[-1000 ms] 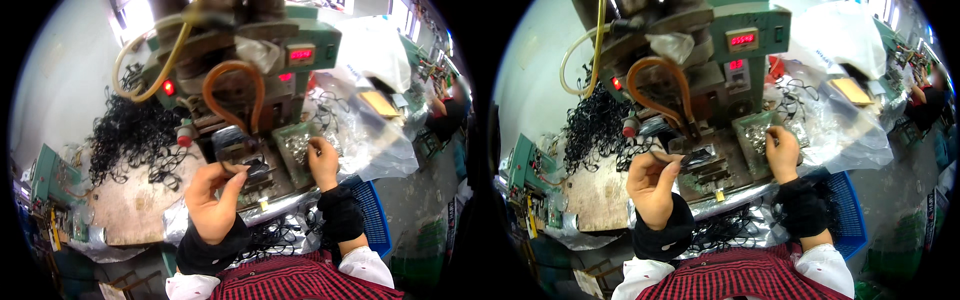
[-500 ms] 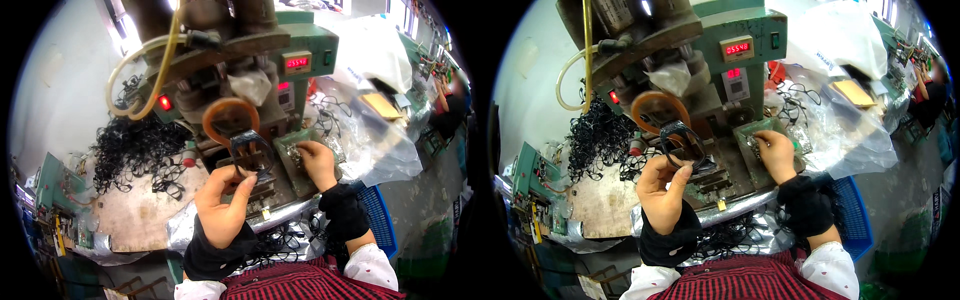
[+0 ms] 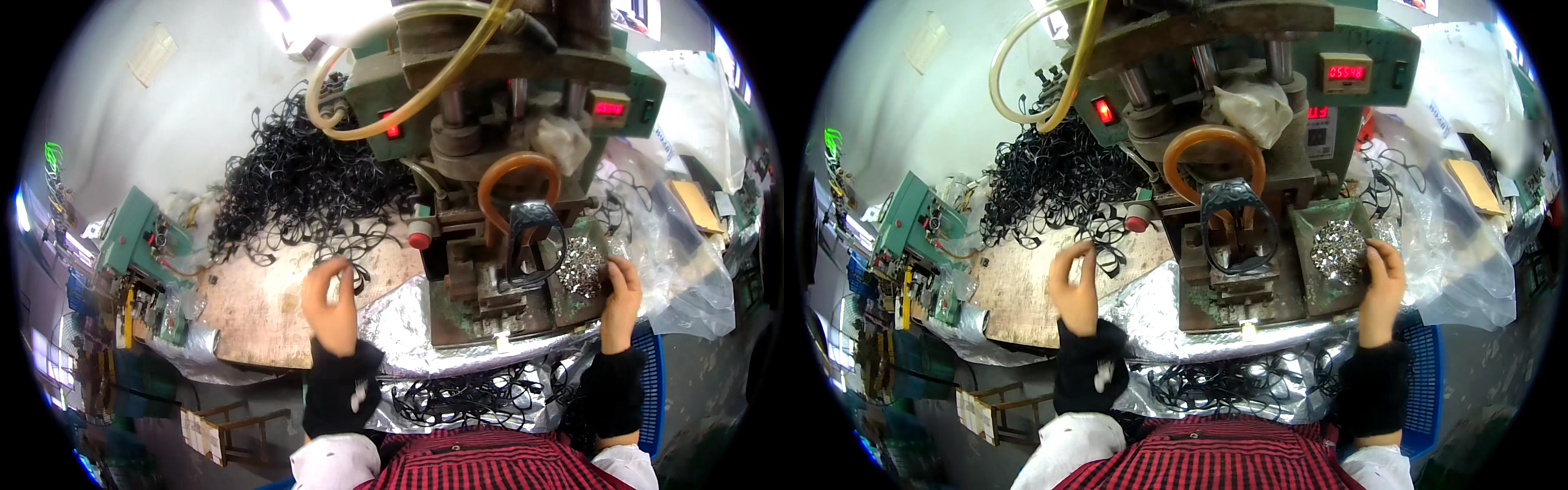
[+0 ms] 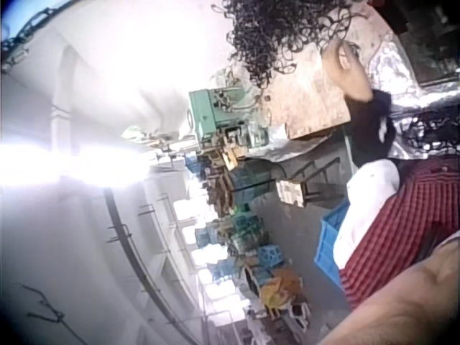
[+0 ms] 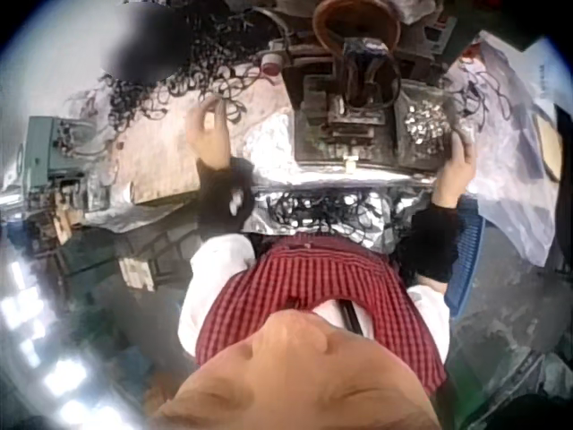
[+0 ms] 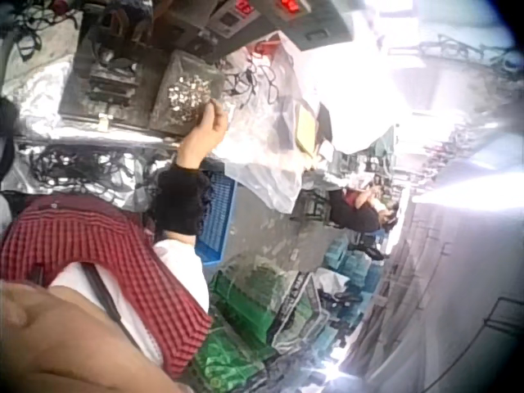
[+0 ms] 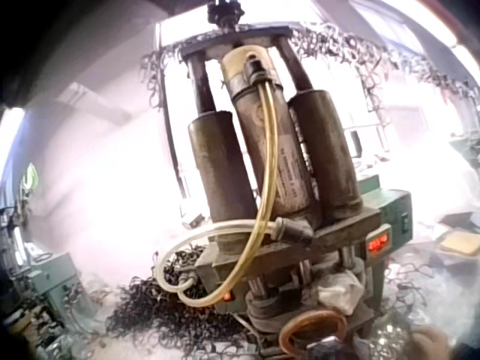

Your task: The person repeatedly picks up black cables and small metal pins, inserts them into a press machine, and removes the assembled units. The process is continuous and repetitive throughout the clip.

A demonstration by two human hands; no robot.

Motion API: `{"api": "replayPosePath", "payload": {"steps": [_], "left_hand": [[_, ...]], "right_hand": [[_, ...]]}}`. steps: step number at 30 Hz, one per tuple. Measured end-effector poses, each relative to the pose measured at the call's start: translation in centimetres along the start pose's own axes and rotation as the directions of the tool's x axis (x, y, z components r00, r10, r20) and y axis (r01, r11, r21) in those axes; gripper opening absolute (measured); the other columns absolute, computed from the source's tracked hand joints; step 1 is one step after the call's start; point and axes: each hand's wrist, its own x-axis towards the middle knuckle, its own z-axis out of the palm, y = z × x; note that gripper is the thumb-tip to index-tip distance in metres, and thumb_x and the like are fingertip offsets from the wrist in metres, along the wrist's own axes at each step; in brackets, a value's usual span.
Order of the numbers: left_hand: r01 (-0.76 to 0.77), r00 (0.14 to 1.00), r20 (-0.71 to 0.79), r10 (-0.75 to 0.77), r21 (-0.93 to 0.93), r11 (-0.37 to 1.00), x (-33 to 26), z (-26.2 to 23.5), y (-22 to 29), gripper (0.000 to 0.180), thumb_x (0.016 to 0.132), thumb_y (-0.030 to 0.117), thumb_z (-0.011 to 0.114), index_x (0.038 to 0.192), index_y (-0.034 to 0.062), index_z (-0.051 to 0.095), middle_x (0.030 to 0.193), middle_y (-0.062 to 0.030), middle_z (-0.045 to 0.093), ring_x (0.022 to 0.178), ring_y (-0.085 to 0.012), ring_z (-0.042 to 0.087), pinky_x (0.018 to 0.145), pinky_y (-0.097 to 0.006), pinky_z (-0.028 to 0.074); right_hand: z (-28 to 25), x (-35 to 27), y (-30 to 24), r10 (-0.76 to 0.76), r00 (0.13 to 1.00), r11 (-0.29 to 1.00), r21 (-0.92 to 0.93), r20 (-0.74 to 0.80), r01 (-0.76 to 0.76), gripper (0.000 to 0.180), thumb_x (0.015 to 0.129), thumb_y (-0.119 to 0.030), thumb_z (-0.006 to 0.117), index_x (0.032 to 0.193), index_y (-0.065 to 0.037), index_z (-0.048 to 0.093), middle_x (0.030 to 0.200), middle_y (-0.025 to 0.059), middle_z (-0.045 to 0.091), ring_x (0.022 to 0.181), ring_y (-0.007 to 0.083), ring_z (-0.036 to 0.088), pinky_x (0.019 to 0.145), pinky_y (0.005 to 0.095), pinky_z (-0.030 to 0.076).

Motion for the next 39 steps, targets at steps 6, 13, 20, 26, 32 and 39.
{"api": "replayPosePath", "payload": {"steps": [6, 13, 20, 26, 32, 39], "left_hand": [[-0.252, 0.902, 0.419, -0.102, 0.703, 0.666, 5.9, 7.8, -9.4, 0.021, 0.073, 0.019, 0.073, 0.094, 0.0171, 0.076, 0.121, -0.0079, 0.063, 0.115, -0.0328, 0.052, 0.098, -0.046, 0.042], [-0.31, 0.782, 0.611, -0.123, 0.553, 0.773, 0.9, 7.0, -12.4, 0.013, 0.075, 0.018, 0.068, 0.083, 0.0115, 0.076, 0.101, -0.0107, 0.069, 0.101, -0.0332, 0.055, 0.091, -0.043, 0.044], [-0.12, 0.988, 0.093, 0.121, -0.019, 0.993, 0.6, 4.0, -4.9, 0.021, 0.091, -0.003, 0.054, 0.111, -0.0018, 0.056, 0.12, -0.017, 0.062, 0.09, -0.0265, 0.059, 0.083, -0.034, 0.046], [0.552, 0.823, 0.287, -0.49, -0.202, 0.809, -2.0, 5.0, -4.8, 0.038, 0.102, 0.028, 0.049, 0.125, -0.0019, 0.056, 0.102, -0.0065, 0.06, 0.09, -0.0169, 0.053, 0.081, -0.028, 0.043], [0.305, 0.925, 0.118, -0.361, -0.798, 0.52, -1.8, 3.0, 4.3, 0.023, 0.102, 0.016, 0.051, 0.12, 0.0034, 0.056, 0.098, -0.0046, 0.057, 0.089, -0.0128, 0.055, 0.076, -0.026, 0.046], [0.025, 0.996, 0.07, 0.059, -0.827, 0.561, 3.5, 1.5, 12.3, 0.013, 0.094, -0.004, 0.051, 0.106, 0.0011, 0.051, 0.098, -0.0099, 0.057, 0.088, -0.0185, 0.059, 0.078, -0.031, 0.053]], "right_hand": [[6.0, -0.1, -0.7, 0.013, 0.983, 1.0, -0.024, 0.182, -0.009, 0.013, 0.091, -0.003, 0.063, 0.103, 0.0, 0.066, 0.092, -0.0005, 0.064, 0.086, 0.0072, 0.058, 0.078, 0.0208, 0.045], [-0.6, -3.5, -1.9, -0.24, 0.97, 0.864, -0.448, 0.032, 0.229, 0.01, 0.092, -0.002, 0.06, 0.101, 0.002, 0.065, 0.093, 0.0019, 0.065, 0.086, 0.0096, 0.059, 0.08, 0.0239, 0.046], [3.9, -4.6, -7.4, -0.233, 0.931, 0.905, -0.287, 0.28, 0.313, 0.017, 0.083, 0.003, 0.065, 0.1, 0.002, 0.068, 0.095, 0.0076, 0.068, 0.088, 0.0152, 0.063, 0.081, 0.0265, 0.048], [11.4, -4.2, -6.4, -0.18, 0.909, 0.981, -0.003, 0.375, 0.195, 0.03, 0.084, 0.002, 0.068, 0.114, 0.002, 0.062, 0.095, 0.0077, 0.068, 0.092, 0.0133, 0.065, 0.082, 0.0261, 0.051], [12.0, -4.6, -6.6, -0.02, 0.921, 0.976, 0.207, 0.389, -0.066, 0.043, 0.084, 0.003, 0.069, 0.124, 0.004, 0.054, 0.11, 0.0094, 0.065, 0.098, 0.0124, 0.064, 0.088, 0.0249, 0.049], [12.8, -6.5, -9.9, 0.044, 0.908, 0.965, 0.216, 0.417, -0.146, 0.049, 0.084, 0.003, 0.066, 0.13, 0.004, 0.049, 0.118, 0.0117, 0.063, 0.102, 0.0142, 0.063, 0.094, 0.0283, 0.047]]}}
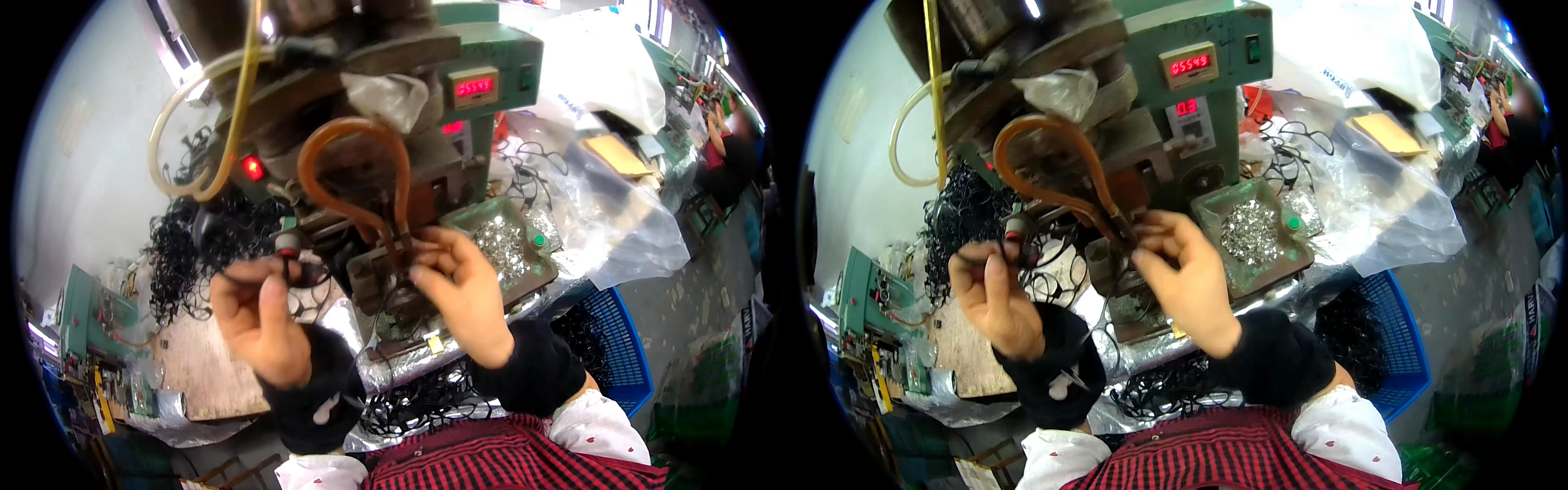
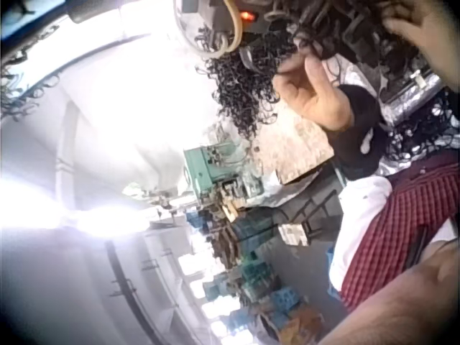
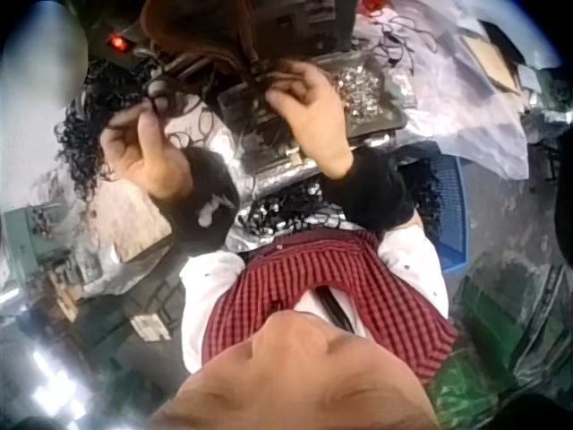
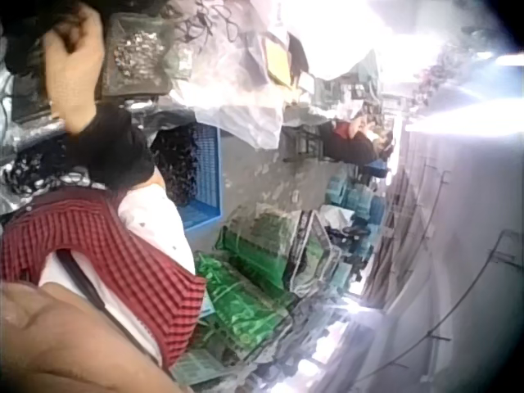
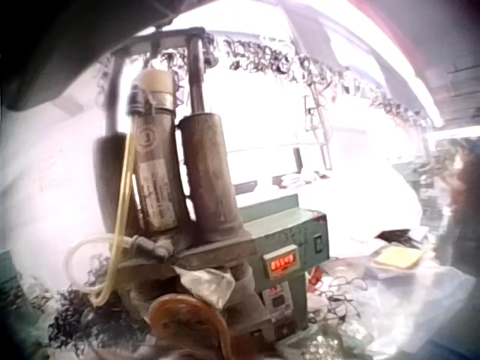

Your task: The person repeatedly picks up black cables and small metal pins, inserts them into a press machine, and removes the assembled units. The process is continuous and repetitive throughout the clip.

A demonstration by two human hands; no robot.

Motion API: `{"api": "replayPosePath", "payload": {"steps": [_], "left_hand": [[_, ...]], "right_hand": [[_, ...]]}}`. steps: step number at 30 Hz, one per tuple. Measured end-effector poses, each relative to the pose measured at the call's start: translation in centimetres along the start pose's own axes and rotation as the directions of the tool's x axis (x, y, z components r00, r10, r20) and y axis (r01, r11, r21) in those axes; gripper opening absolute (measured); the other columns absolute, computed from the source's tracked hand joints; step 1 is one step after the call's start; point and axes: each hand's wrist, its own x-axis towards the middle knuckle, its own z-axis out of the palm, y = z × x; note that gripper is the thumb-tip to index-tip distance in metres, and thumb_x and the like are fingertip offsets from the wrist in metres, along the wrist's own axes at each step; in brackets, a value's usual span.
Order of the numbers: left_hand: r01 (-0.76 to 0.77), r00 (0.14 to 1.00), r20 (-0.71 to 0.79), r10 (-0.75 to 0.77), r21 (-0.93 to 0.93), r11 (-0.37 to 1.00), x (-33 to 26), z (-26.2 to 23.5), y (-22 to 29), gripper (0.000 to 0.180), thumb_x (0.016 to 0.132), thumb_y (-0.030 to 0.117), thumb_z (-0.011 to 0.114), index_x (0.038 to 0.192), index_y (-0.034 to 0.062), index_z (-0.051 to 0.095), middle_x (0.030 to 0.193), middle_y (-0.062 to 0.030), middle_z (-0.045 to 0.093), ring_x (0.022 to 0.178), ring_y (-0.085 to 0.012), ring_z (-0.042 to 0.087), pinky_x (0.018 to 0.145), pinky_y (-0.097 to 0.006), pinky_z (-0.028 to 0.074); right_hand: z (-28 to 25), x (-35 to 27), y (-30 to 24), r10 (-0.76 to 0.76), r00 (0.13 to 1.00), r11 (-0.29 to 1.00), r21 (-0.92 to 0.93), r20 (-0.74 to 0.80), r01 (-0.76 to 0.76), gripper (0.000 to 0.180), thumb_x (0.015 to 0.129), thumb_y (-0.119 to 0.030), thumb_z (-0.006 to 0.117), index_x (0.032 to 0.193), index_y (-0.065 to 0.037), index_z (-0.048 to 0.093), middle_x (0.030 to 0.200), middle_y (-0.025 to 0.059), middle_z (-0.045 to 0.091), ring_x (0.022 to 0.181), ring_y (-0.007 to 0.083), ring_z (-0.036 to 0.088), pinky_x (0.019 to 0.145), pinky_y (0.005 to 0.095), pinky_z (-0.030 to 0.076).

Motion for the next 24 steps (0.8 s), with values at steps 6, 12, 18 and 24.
{"api": "replayPosePath", "payload": {"steps": [6, 12, 18, 24], "left_hand": [[0.248, 0.957, 0.126, -0.262, 0.112, 0.962, -3.5, 3.2, 0.9, 0.015, 0.084, -0.007, 0.068, 0.097, -0.0048, 0.06, 0.089, -0.0115, 0.069, 0.08, -0.0147, 0.066, 0.075, -0.026, 0.052], [0.284, 0.917, 0.217, -0.334, 0.232, 0.93, -3.0, 5.0, 0.4, 0.012, 0.086, -0.001, 0.071, 0.096, -0.0041, 0.065, 0.087, -0.0061, 0.068, 0.077, -0.0093, 0.063, 0.072, -0.022, 0.05], [0.274, 0.923, 0.196, -0.329, 0.265, 0.925, -3.3, 5.3, 0.4, 0.011, 0.086, -0.001, 0.07, 0.096, -0.0022, 0.066, 0.083, -0.0049, 0.068, 0.077, -0.0085, 0.063, 0.072, -0.022, 0.05], [0.246, 0.914, 0.242, -0.326, 0.308, 0.919, -3.4, 4.5, 0.7, 0.014, 0.086, 0.001, 0.07, 0.098, -0.0024, 0.065, 0.088, -0.0071, 0.068, 0.08, -0.0116, 0.065, 0.074, -0.025, 0.051]], "right_hand": [[-7.0, 1.6, 0.2, -0.402, 0.886, 0.369, -0.845, 0.23, 0.387, 0.031, 0.077, -0.011, 0.071, 0.107, -0.005, 0.068, 0.119, 0.0199, 0.062, 0.118, 0.0366, 0.055, 0.098, 0.0439, 0.045], [-14.1, 2.7, 5.5, -0.461, 0.879, 0.107, -0.976, 0.121, 0.19, 0.016, 0.075, -0.014, 0.073, 0.086, -0.006, 0.066, 0.108, 0.0156, 0.064, 0.116, 0.0377, 0.054, 0.089, 0.0446, 0.047], [-14.0, 3.0, 5.7, -0.438, 0.897, 0.208, -0.963, 0.065, 0.171, 0.01, 0.076, -0.013, 0.07, 0.082, -0.008, 0.065, 0.104, 0.0101, 0.065, 0.106, 0.0311, 0.059, 0.082, 0.042, 0.048], [-12.7, 5.7, 6.5, -0.336, 0.829, -0.076, -0.89, 0.447, 0.449, 0.015, 0.077, -0.007, 0.067, 0.09, -0.005, 0.061, 0.107, 0.0132, 0.061, 0.106, 0.033, 0.056, 0.075, 0.043, 0.046]]}}
